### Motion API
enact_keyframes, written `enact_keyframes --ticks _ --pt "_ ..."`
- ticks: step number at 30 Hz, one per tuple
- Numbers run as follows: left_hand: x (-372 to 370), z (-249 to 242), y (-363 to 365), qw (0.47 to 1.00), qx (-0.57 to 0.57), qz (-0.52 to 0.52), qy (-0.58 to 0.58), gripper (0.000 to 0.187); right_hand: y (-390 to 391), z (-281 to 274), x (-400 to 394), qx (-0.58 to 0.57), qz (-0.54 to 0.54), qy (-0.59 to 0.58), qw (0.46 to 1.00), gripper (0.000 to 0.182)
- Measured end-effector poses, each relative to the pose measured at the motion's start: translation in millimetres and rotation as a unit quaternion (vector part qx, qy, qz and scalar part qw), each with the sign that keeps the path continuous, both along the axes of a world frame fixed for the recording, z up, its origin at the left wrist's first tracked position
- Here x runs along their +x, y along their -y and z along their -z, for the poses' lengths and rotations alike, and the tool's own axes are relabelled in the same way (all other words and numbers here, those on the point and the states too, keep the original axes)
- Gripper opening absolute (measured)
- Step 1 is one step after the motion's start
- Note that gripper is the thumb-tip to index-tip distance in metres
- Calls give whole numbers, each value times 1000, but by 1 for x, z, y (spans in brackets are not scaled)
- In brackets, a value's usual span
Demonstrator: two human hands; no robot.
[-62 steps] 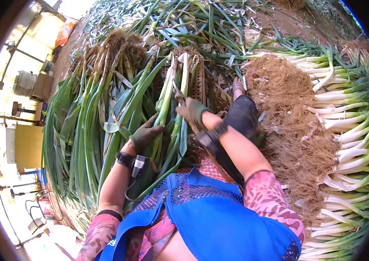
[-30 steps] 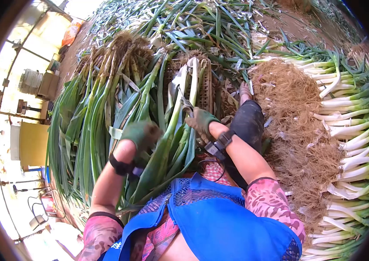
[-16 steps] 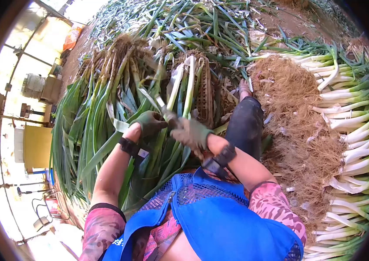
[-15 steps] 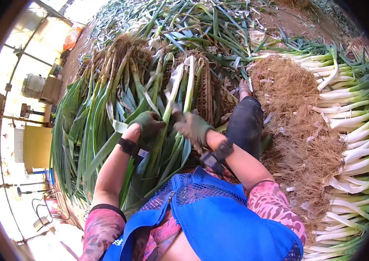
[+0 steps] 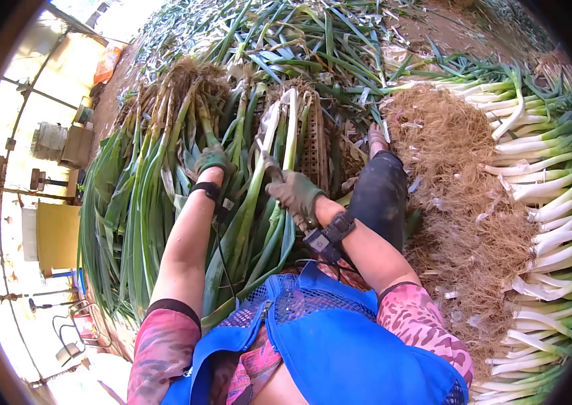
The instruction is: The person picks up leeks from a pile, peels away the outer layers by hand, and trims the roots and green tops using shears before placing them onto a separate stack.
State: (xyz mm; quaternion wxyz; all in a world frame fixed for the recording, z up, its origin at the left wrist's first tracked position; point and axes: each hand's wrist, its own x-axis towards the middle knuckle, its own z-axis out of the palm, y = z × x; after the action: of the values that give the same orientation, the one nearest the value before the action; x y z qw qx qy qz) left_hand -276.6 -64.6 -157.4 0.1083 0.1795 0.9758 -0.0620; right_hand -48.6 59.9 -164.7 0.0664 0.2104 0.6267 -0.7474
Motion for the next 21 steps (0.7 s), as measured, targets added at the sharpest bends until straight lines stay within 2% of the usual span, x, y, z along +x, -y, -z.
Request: enact_keyframes --ticks 1,2,4,5,6,7,9,10,11,12,13,15,17,19,20,21 --pt "-5 16 4 999 27 2 -33 58 -6 10 -2 10 7 10 1000 31" --pt "-8 21 6 999 28 9 35 56 -11 15 -4 19 15 18 1000 30" --pt "-16 28 11 985 27 25 171 52 -8 -17 14 8 -34 -9 999 29" --pt "-27 54 25 948 154 16 278 47 -8 -29 20 14 -68 -7 998 29" --pt "10 -1 18 923 183 -30 338 50 -8 -34 23 19 -103 -6 995 29" --pt "13 0 35 913 194 32 358 37 -7 -15 23 11 -66 -25 997 35" --pt "21 -9 73 904 188 139 358 33 -12 -26 34 13 -68 18 997 36" --pt "28 -13 92 889 176 312 286 36 -12 -33 40 14 -70 38 997 37" --pt "35 -18 111 851 173 464 174 39 -9 -37 49 15 -106 30 994 39" --pt "44 -21 116 872 150 429 184 35 0 -38 57 -4 -122 -6 992 40" --pt "51 -22 116 886 209 294 290 33 6 -42 61 12 -141 8 990 39" --pt "68 -40 107 888 227 219 334 30 10 -41 61 34 -142 31 989 36" --pt "71 -49 101 898 148 353 219 25 4 -22 47 43 -103 45 993 33" --pt "90 -80 82 902 224 132 345 23 -1 -22 26 59 -91 45 993 32" --pt "96 -88 77 880 255 16 401 22 -4 -21 14 65 -85 45 993 31" --pt "89 -80 81 896 226 155 349 21 -9 -12 -2 123 -107 31 986 40"
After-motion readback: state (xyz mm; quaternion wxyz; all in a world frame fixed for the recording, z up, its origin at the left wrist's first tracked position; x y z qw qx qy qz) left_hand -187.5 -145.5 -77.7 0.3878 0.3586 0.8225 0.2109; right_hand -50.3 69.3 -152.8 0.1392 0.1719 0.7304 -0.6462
